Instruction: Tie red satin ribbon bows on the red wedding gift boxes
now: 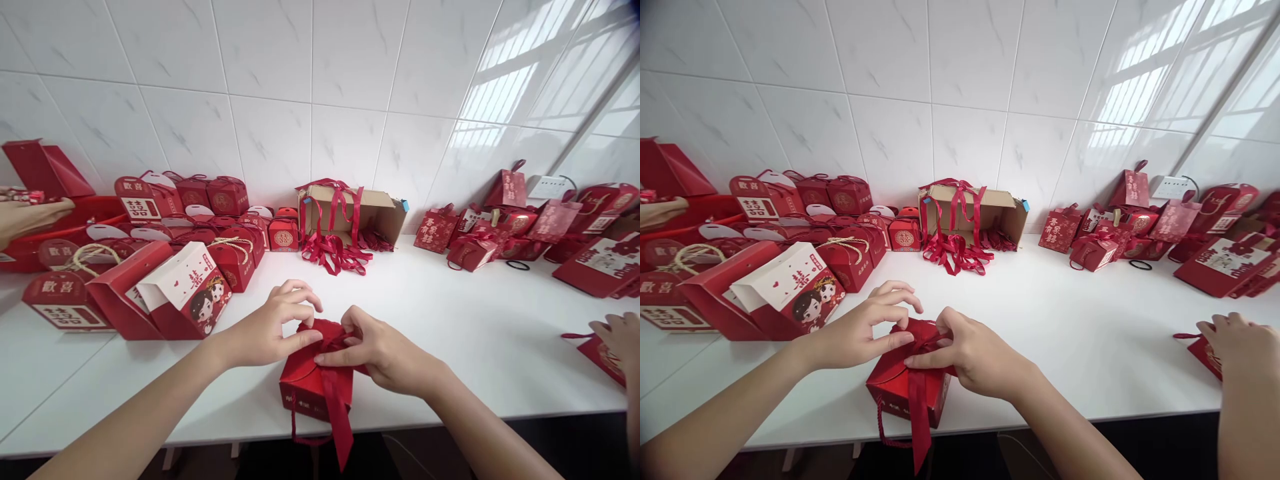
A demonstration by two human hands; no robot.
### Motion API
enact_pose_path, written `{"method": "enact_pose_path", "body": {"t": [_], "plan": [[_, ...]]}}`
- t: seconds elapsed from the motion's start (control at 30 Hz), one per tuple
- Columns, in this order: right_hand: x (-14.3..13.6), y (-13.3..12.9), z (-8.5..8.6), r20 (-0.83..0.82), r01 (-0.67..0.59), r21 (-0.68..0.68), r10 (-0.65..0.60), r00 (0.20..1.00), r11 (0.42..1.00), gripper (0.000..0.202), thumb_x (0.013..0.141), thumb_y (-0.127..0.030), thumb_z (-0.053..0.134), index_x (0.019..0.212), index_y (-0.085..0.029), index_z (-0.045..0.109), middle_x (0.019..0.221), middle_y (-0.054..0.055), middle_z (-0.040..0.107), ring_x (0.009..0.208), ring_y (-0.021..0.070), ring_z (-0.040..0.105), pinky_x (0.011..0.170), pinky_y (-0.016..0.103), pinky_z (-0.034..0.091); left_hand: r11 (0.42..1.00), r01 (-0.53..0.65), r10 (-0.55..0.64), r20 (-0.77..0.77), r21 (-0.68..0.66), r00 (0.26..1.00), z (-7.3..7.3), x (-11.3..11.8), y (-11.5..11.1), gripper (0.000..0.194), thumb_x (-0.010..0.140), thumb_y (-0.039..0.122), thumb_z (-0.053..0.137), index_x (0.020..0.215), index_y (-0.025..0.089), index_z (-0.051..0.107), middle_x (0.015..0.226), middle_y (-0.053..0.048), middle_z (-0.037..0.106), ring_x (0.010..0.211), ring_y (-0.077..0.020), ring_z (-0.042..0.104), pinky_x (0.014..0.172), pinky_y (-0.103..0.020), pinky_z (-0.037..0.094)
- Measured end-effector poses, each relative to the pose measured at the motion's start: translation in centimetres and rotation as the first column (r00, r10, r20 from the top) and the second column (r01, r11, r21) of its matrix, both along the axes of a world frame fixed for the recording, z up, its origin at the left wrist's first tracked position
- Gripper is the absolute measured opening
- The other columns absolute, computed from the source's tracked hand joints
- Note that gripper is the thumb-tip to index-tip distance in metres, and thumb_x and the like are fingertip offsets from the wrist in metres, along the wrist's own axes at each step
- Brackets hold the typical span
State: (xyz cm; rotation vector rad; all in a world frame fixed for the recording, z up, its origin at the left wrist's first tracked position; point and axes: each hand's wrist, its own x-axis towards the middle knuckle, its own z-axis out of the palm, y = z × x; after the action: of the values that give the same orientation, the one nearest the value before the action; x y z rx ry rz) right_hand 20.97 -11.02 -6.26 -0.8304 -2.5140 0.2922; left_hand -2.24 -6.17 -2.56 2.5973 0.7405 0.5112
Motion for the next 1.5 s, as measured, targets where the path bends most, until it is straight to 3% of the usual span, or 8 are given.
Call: {"method": "enact_pose_path", "body": {"t": [0.1,0.33,0.53,0.73,0.9,1.03,1.17,1.5], "plan": [[0.0,0.0,0.1,-0.016,-0.004,0.023,0.005,1.0,1.0,0.041,0.087,-0.01,0.053,0.118,-0.034,0.064,0.09,0.003,0.04,0.072,0.0107,0.044,0.067,0.024,0.046,0.999,0.007,-0.006,0.033,-0.036,0.999,-0.2,0.3,-0.6,0.019,0.092,0.029,0.045,0.075,0.02,0.049,0.099,-0.004,0.059,0.108,-0.0195,0.045,0.096,-0.035,0.036],[0.4,0.1,0.6,-0.211,-0.046,0.079,0.062,0.975,0.996,0.036,0.083,-0.002,0.044,0.102,-0.021,0.068,0.09,0.007,0.057,0.078,0.0136,0.054,0.066,0.026,0.048,0.979,-0.021,0.038,0.079,-0.202,0.996,-0.2,0.5,-1.7,0.013,0.092,0.029,0.042,0.081,0.021,0.042,0.101,-0.005,0.054,0.098,-0.0173,0.047,0.09,-0.033,0.041],[0.4,0.5,0.8,-0.275,-0.048,0.067,0.065,0.959,0.997,0.029,0.084,-0.003,0.044,0.098,-0.019,0.063,0.087,0.007,0.063,0.08,0.0156,0.056,0.07,0.03,0.049,0.954,-0.023,0.053,0.092,-0.299,0.994,-0.4,0.6,-2.2,0.01,0.091,0.028,0.043,0.089,0.021,0.049,0.098,-0.004,0.054,0.091,-0.0159,0.048,0.086,-0.031,0.043],[0.1,1.0,0.7,-0.309,-0.051,0.034,0.059,0.949,0.998,0.013,0.089,-0.014,0.051,0.096,-0.019,0.061,0.083,0.006,0.063,0.077,0.0148,0.055,0.069,0.029,0.048,0.911,-0.157,0.25,0.208,-0.381,0.946,-1.3,2.0,-2.7,0.025,0.089,0.035,0.048,0.07,0.019,0.046,0.082,-0.002,0.057,0.077,-0.0144,0.052,0.075,-0.029,0.045],[-0.1,1.1,0.4,-0.359,-0.037,0.028,0.044,0.932,0.999,0.008,0.091,-0.019,0.05,0.094,-0.018,0.058,0.079,0.004,0.061,0.07,0.012,0.056,0.065,0.025,0.048,0.889,-0.145,0.293,0.296,-0.435,0.909,-1.8,2.7,-2.7,0.023,0.085,0.031,0.055,0.066,0.018,0.049,0.083,-0.003,0.066,0.078,-0.0154,0.058,0.074,-0.029,0.046],[-0.4,1.3,-0.3,-0.388,0.0,0.128,0.05,0.92,0.992,0.009,0.091,-0.018,0.048,0.084,-0.018,0.054,0.071,0.002,0.056,0.063,0.0112,0.051,0.057,0.023,0.045,0.877,-0.1,0.274,0.317,-0.47,0.908,-1.9,2.8,-2.7,0.025,0.082,0.029,0.057,0.062,0.017,0.047,0.085,-0.004,0.068,0.08,-0.0154,0.061,0.073,-0.027,0.048],[-0.3,1.5,-1.0,-0.375,0.017,0.222,0.069,0.925,0.975,0.007,0.089,-0.015,0.048,0.084,-0.019,0.052,0.071,0.003,0.054,0.063,0.0122,0.049,0.056,0.025,0.044,0.875,-0.079,0.267,0.342,-0.477,0.901,-2.4,2.5,-2.3,0.025,0.079,0.025,0.061,0.061,0.018,0.047,0.085,-0.004,0.07,0.098,-0.0199,0.063,0.081,-0.029,0.048],[0.8,1.5,-1.5,-0.379,0.05,0.278,0.062,0.923,0.959,0.01,0.086,-0.008,0.049,0.086,-0.019,0.05,0.072,0.003,0.053,0.065,0.0132,0.049,0.056,0.026,0.043,0.889,-0.013,0.206,0.373,-0.459,0.905,-2.8,2.0,-1.4,0.048,0.075,0.026,0.067,0.056,0.021,0.024,0.078,-0.005,0.07,0.105,-0.0267,0.064,0.086,-0.035,0.049]]}}
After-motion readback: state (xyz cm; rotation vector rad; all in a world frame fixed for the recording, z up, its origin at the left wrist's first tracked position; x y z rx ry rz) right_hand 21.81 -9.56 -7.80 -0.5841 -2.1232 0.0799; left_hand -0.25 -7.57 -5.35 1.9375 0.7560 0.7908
